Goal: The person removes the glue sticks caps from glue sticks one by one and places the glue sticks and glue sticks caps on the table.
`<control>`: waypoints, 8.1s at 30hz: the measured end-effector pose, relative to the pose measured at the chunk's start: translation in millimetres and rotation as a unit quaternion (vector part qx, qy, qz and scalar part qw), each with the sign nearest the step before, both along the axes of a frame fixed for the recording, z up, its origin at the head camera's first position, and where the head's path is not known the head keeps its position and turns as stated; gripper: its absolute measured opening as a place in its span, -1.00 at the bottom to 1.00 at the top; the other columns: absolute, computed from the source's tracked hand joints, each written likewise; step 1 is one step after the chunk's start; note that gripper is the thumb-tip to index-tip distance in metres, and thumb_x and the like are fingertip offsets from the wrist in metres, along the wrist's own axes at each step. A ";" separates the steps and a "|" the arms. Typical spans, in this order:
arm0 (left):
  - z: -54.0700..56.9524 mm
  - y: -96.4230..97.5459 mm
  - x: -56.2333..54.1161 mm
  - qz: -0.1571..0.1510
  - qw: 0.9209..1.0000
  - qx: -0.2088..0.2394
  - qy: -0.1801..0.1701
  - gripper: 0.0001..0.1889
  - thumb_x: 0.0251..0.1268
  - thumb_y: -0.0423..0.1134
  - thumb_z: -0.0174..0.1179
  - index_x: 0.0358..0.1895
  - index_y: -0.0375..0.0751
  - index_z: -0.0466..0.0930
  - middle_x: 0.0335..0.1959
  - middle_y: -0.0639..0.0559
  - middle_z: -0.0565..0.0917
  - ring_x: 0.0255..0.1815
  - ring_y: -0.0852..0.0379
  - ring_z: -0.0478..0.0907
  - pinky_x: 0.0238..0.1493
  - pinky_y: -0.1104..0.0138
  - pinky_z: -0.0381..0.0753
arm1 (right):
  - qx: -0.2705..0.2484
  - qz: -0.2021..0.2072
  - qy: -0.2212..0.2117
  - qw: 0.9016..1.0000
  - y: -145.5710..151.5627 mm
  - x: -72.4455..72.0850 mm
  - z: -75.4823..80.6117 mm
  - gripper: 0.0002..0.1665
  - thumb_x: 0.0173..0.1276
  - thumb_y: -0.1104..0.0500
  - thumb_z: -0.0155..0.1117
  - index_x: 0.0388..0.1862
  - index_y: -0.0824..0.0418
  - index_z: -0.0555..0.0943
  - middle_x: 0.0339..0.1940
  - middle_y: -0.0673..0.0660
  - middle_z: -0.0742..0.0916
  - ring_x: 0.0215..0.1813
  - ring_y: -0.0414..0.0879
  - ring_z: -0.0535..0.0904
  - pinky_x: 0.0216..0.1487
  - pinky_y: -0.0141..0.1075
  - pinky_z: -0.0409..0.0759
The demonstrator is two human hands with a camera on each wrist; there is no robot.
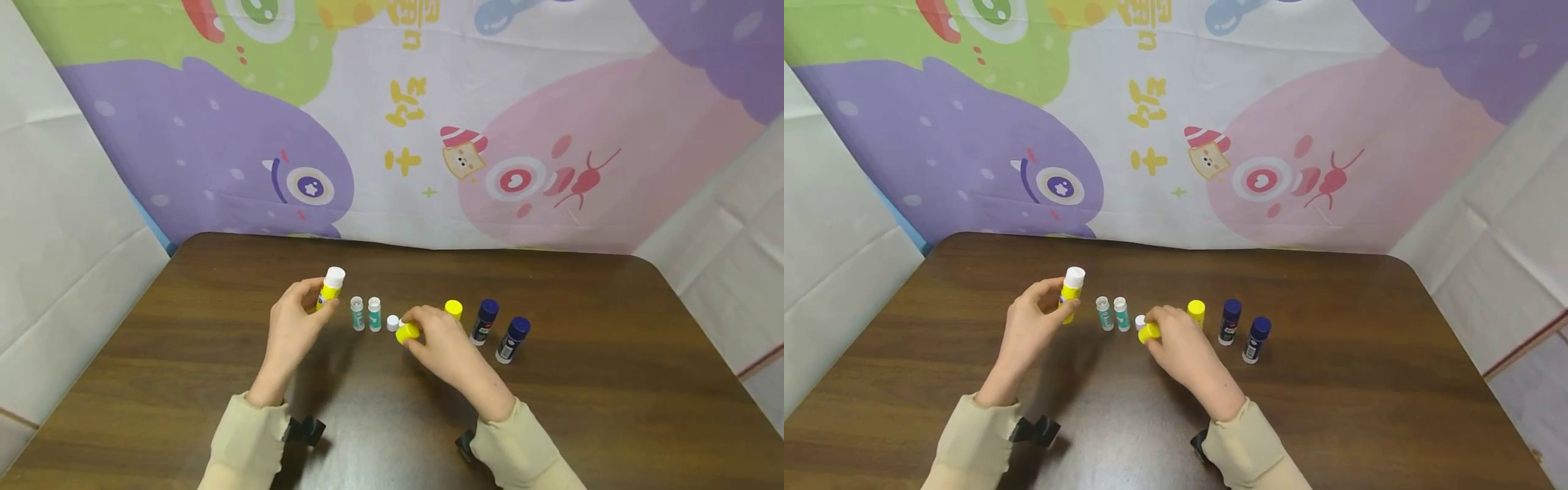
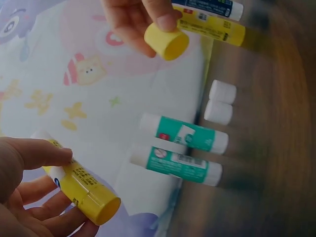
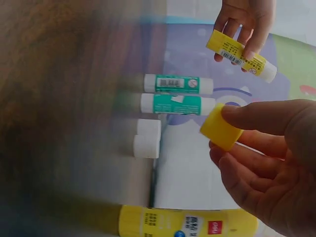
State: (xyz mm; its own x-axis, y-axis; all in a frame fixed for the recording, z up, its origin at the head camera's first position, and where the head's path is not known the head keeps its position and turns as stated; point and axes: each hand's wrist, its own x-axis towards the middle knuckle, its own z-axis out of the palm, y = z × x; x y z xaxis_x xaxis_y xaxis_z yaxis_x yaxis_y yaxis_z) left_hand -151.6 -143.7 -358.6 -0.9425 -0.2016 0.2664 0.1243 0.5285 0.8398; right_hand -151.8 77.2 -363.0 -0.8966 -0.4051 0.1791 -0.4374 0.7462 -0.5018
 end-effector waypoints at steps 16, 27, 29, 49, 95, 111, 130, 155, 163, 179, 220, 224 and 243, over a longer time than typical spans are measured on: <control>-25.4 -10.2 -9.8 0.018 0.997 -0.046 -0.062 -0.65 -0.02 -0.26 0.30 -0.10 -0.28 0.56 -0.18 -0.23 0.67 -0.04 -0.15 0.57 0.02 0.04 0.42 | 0.146 0.002 0.078 0.986 -8.7 -10.3 -13.6 -0.83 0.01 0.39 0.24 -0.35 0.28 0.60 -0.45 0.11 0.60 -0.39 -0.03 0.54 -0.43 -0.20 0.54; -35.8 -9.7 -15.1 -0.001 0.995 -0.057 -0.080 -0.66 -0.01 -0.28 0.30 -0.11 -0.31 0.56 -0.16 -0.25 0.65 -0.10 -0.14 0.60 -0.01 0.07 0.47 | 0.157 -0.045 0.074 0.984 -10.7 -16.7 -20.0 -0.84 -0.03 0.46 0.28 -0.43 0.37 0.52 -0.48 0.22 0.57 -0.49 0.05 0.57 -0.49 -0.22 0.57; -37.0 -9.3 -15.6 -0.003 0.995 -0.056 -0.083 -0.66 0.00 -0.29 0.30 -0.11 -0.32 0.56 -0.15 -0.25 0.65 -0.10 -0.14 0.60 -0.01 0.07 0.47 | 0.154 -0.050 0.070 0.984 -11.0 -18.1 -20.8 -0.85 -0.03 0.47 0.27 -0.43 0.38 0.52 -0.48 0.23 0.57 -0.47 0.06 0.58 -0.48 -0.21 0.58; -47.8 -2.2 -17.6 -0.005 0.997 -0.046 -0.065 -0.67 0.04 -0.36 0.25 -0.07 -0.37 0.54 -0.15 -0.28 0.64 -0.10 -0.11 0.60 -0.06 0.12 0.54 | 0.172 -0.089 0.019 0.981 -18.6 -22.4 -26.2 -0.82 0.06 0.46 0.21 -0.30 0.38 0.53 -0.41 0.27 0.58 -0.41 0.12 0.60 -0.46 -0.14 0.60; 10.9 50.9 27.1 -0.084 0.976 -0.164 0.115 -0.68 -0.04 -0.35 0.33 -0.14 -0.16 0.56 -0.21 0.03 0.62 -0.29 0.12 0.54 -0.25 0.25 0.49 | 0.135 -0.036 0.181 0.973 42.5 -7.5 28.7 -0.79 0.04 0.33 0.32 -0.28 0.24 0.64 -0.25 0.13 0.67 -0.19 0.07 0.57 -0.10 -0.08 0.51; -22.2 104.1 4.0 -0.170 0.977 -0.131 -0.013 -0.60 0.03 -0.22 0.29 -0.01 -0.19 0.51 -0.13 -0.07 0.63 -0.12 0.03 0.59 -0.16 0.19 0.53 | 0.146 -0.009 0.167 0.975 52.0 -12.5 25.7 -0.67 0.02 0.34 0.35 -0.17 0.23 0.62 -0.17 0.10 0.67 -0.09 0.04 0.57 0.05 -0.03 0.44; -43.1 144.2 -9.8 -0.158 0.973 -0.167 -0.007 -0.68 0.00 -0.20 0.32 -0.13 -0.18 0.55 -0.27 0.01 0.63 -0.29 0.11 0.56 -0.33 0.28 0.51 | 0.121 0.004 0.175 0.977 53.5 -9.7 20.6 -0.71 0.02 0.42 0.30 -0.22 0.24 0.65 -0.28 0.09 0.65 -0.19 0.00 0.59 -0.04 -0.05 0.48; -23.1 106.1 8.0 -0.203 0.966 -0.163 0.006 -0.68 0.02 -0.13 0.32 -0.14 -0.15 0.58 -0.24 0.07 0.65 -0.35 0.16 0.54 -0.33 0.37 0.47 | -0.023 0.023 0.074 0.997 54.0 12.2 29.5 -0.76 0.16 0.42 0.20 -0.16 0.28 0.57 -0.18 0.08 0.58 -0.21 -0.12 0.55 -0.20 -0.31 0.56; -8.8 77.9 17.3 -0.195 0.962 -0.185 0.039 -0.71 -0.06 -0.16 0.38 -0.22 -0.08 0.59 -0.30 0.15 0.63 -0.41 0.27 0.46 -0.35 0.41 0.45 | -0.082 0.048 0.058 0.994 42.0 17.4 25.9 -0.72 0.21 0.38 0.18 -0.08 0.25 0.53 -0.14 0.06 0.58 -0.15 -0.14 0.55 -0.19 -0.37 0.56; 5.3 57.0 28.5 -0.160 0.957 -0.200 0.139 -0.67 -0.15 -0.25 0.43 -0.20 -0.08 0.64 -0.30 0.18 0.62 -0.32 0.26 0.48 -0.27 0.37 0.50 | -0.163 0.037 0.021 0.986 29.6 18.8 19.3 -0.67 0.10 0.19 0.36 -0.11 0.16 0.59 -0.20 -0.04 0.65 -0.23 -0.25 0.61 -0.14 -0.37 0.57; 22.9 27.8 28.1 -0.145 0.979 -0.132 0.049 -0.69 -0.07 -0.23 0.39 -0.16 -0.08 0.63 -0.30 0.14 0.68 -0.39 0.26 0.52 -0.31 0.37 0.52 | -0.147 0.023 0.062 0.987 47.9 14.9 31.4 -0.64 0.04 0.24 0.39 -0.12 0.16 0.62 -0.18 -0.02 0.67 -0.22 -0.19 0.59 -0.17 -0.26 0.58; 21.9 25.3 26.2 -0.133 0.983 -0.120 0.048 -0.71 -0.09 -0.26 0.39 -0.21 -0.06 0.61 -0.31 0.14 0.67 -0.36 0.25 0.54 -0.28 0.33 0.52 | -0.146 0.028 0.057 0.987 42.8 15.5 27.6 -0.65 0.05 0.27 0.38 -0.12 0.17 0.62 -0.18 -0.03 0.67 -0.23 -0.22 0.58 -0.16 -0.33 0.57; 15.3 11.0 18.4 -0.116 0.985 -0.126 -0.006 -0.70 -0.06 -0.31 0.32 -0.17 -0.15 0.59 -0.23 0.02 0.64 -0.23 0.08 0.62 -0.21 0.21 0.57 | -0.059 0.019 -0.003 0.998 21.5 6.4 7.1 -0.73 0.07 0.18 0.37 -0.20 0.17 0.62 -0.30 -0.03 0.64 -0.33 -0.16 0.52 -0.29 -0.37 0.51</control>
